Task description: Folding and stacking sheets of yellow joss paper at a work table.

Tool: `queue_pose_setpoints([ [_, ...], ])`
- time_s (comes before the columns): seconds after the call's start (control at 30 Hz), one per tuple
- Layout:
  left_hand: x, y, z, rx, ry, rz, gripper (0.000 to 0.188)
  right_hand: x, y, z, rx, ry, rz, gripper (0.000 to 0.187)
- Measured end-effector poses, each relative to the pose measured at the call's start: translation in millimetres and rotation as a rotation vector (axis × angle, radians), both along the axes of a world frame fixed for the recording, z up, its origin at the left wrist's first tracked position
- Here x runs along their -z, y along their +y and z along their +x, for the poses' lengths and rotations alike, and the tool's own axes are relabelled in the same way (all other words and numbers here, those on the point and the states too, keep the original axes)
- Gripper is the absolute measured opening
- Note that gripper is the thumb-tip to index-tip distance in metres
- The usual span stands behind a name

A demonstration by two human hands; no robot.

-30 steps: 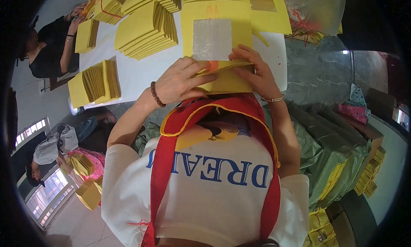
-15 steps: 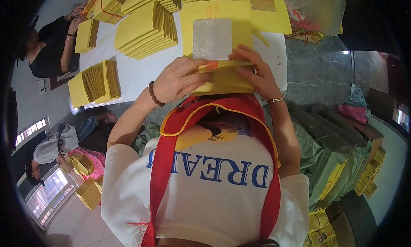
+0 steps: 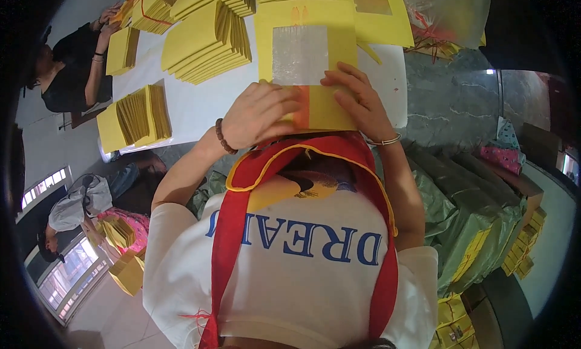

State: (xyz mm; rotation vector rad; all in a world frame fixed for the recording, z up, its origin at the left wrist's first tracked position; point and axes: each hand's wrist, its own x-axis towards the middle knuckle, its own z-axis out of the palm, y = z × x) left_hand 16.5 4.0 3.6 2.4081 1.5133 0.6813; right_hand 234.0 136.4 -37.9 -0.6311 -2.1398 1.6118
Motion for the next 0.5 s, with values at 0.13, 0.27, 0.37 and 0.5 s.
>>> queue_pose_setpoints([
  [0.13,0.9,-2.9,4.5,0.026,0.141,0.016,0.039,1.6,1.5,1.0,0.014,0.058,-0.076,0.033],
  [0.27,0.0,-2.9,4.6,-0.024,0.020,-0.040,0.034,5.3,0.9,1.1,0.022,0.096,-0.136,0.034],
  [0.37,-1.1,-0.9,4.9,-0.055,-0.146,-0.111,0.023,6.6,-1.9,0.9,0.081,0.182,-0.446,0.036],
  [0.5,-0.6,1.6,7.0,-0.167,-0.304,-0.218,0.013,4.3,-1.8,1.6,0.098,0.183,-0.278,0.041],
])
